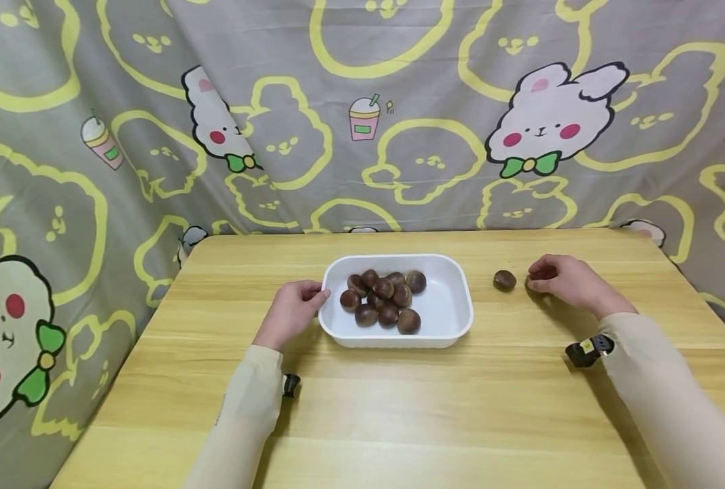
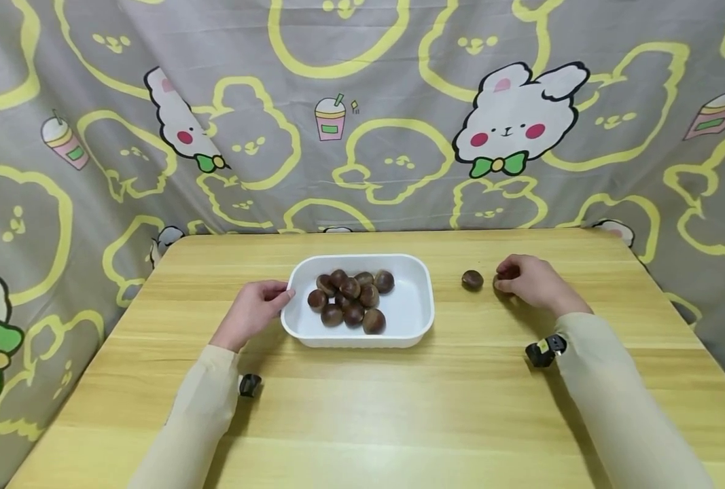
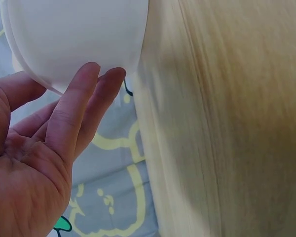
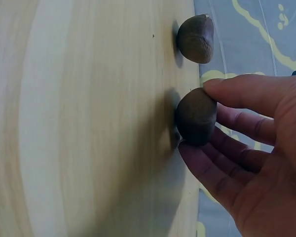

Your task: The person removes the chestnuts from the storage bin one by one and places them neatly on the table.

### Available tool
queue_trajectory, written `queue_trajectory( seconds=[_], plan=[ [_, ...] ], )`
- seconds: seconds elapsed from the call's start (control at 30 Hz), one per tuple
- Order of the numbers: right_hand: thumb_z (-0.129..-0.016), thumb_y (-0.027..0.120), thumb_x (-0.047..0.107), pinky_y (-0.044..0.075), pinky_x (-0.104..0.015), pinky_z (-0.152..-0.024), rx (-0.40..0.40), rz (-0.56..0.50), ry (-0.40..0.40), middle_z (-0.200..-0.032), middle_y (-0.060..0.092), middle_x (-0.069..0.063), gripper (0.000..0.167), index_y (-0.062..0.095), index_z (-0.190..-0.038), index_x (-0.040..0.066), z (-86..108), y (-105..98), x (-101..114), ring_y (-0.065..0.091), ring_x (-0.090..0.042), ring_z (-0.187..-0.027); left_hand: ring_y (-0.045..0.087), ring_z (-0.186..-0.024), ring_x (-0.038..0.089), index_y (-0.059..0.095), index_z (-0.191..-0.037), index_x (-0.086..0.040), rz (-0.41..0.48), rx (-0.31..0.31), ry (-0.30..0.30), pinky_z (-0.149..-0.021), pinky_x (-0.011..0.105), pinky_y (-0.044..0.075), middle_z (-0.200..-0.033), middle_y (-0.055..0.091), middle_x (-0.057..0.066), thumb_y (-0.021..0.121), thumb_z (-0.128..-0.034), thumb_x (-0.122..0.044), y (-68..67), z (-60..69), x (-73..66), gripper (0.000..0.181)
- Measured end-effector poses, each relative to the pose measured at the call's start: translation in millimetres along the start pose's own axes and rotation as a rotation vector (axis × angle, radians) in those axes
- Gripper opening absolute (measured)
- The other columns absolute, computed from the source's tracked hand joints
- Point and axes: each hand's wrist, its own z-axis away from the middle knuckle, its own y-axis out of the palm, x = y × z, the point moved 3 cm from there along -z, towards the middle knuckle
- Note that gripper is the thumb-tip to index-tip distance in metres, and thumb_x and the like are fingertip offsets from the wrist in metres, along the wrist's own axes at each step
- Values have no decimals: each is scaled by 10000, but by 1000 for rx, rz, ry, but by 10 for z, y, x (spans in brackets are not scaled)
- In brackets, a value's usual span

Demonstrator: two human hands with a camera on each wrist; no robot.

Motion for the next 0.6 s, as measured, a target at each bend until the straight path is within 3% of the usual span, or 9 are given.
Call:
queue_trajectory(
  seconds=[0.43,0.6],
  plan=[
    [-947,681,250,438,-483,-862,10,-1,4,-1073,659,-183,424,593,-1202,-78,21,-31,-59,594,-345,-995,666,-957,242,651,-1213,36,29,2,-3,-781,312,565,-1102,681,164,631,-984,-182,33,-8,-23,317],
    [-943,684,300,403,-558,-928,9,-14,9,-1147,629,-262,544,535,-1267,-111,24,-3,-26,570,-413,-1065,665,-957,246,652,-1212,41,27,-9,-1,-772,303,567,-1097,680,169,636,-979,-173,0,10,-11,316]
  ],
)
